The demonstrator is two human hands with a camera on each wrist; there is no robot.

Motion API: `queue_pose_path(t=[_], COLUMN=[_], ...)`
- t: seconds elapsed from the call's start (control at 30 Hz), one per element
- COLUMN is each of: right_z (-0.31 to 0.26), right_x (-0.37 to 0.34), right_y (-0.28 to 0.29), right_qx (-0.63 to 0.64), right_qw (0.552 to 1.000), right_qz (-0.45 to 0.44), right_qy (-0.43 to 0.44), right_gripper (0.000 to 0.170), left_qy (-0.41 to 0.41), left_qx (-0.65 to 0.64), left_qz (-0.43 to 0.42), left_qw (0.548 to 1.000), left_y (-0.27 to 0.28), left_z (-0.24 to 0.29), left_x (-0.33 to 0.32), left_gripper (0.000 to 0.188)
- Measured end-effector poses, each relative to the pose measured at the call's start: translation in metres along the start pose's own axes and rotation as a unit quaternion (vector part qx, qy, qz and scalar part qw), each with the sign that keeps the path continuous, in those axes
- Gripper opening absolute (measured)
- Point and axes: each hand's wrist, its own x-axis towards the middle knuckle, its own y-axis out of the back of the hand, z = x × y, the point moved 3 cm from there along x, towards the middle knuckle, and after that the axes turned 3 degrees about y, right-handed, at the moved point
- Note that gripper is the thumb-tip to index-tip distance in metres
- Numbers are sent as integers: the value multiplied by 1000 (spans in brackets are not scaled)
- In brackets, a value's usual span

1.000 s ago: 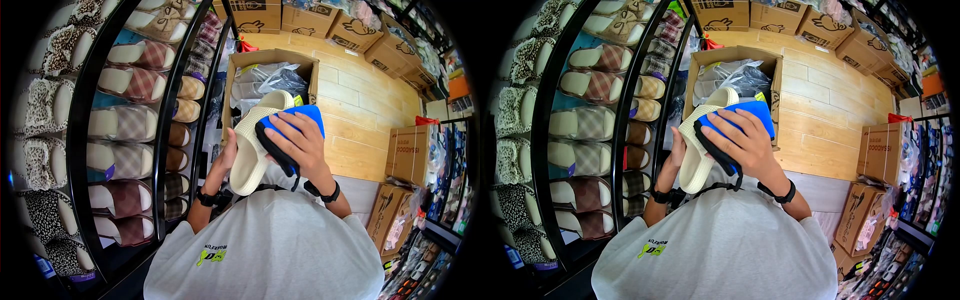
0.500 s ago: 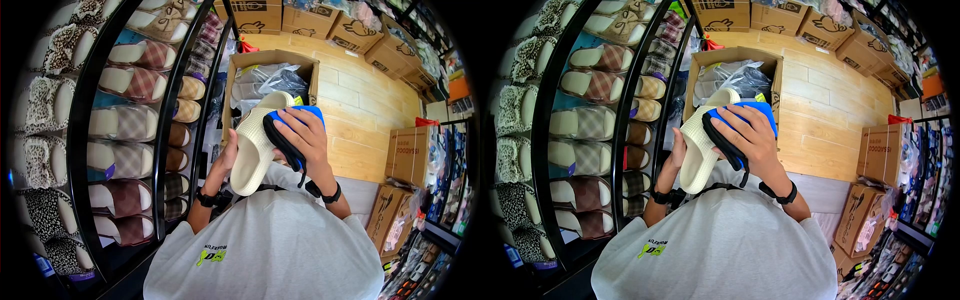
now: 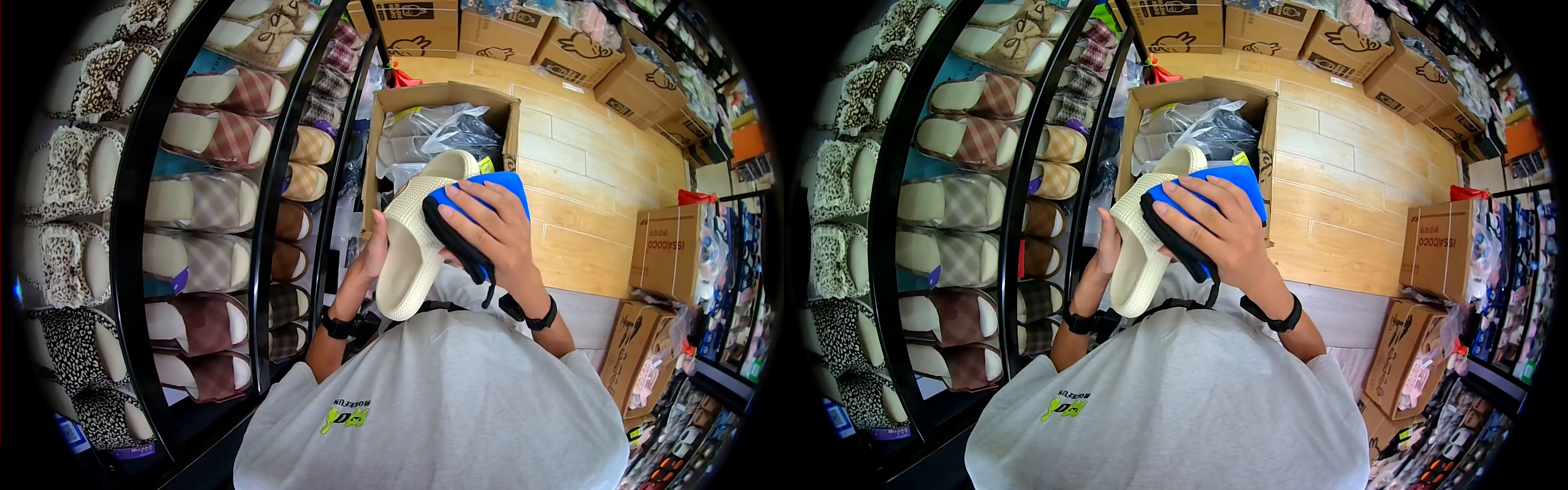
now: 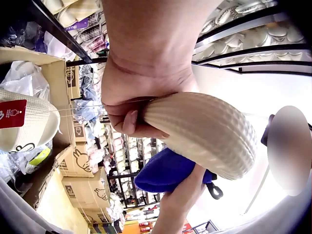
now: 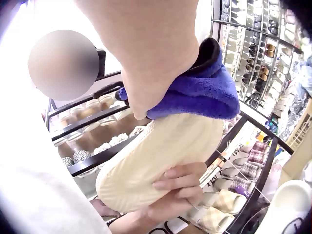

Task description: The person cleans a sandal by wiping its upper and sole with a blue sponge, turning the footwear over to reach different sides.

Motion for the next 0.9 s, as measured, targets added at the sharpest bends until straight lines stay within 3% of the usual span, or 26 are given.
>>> queue_pose_path(t=[0.17, 0.33, 0.5, 0.73, 0.9], right_z=[4, -4, 5, -19, -6], right_x=[1, 0, 6, -3, 4], right_y=[2, -1, 1, -13, -8], right_qx=[-3, -6, -19, 13, 8], right_qw=[1000, 1000, 1000, 998, 1000], right_qz=[8, -14, 7, -16, -1], right_qy=[-29, 26, -14, 61, 6], right_gripper=[58, 58, 56, 49, 51], left_qy=[-5, -8, -11, -16, -18], left_qx=[-4, -6, -7, -12, -18], left_qz=[0, 0, 2, 4, 3], left_qw=[1000, 1000, 1000, 1000, 1000], left_y=[0, 1, 1, 3, 4], left_z=[1, 3, 4, 4, 6], left_x=[-2, -3, -4, -4, -4], left_gripper=[118, 118, 117, 117, 116])
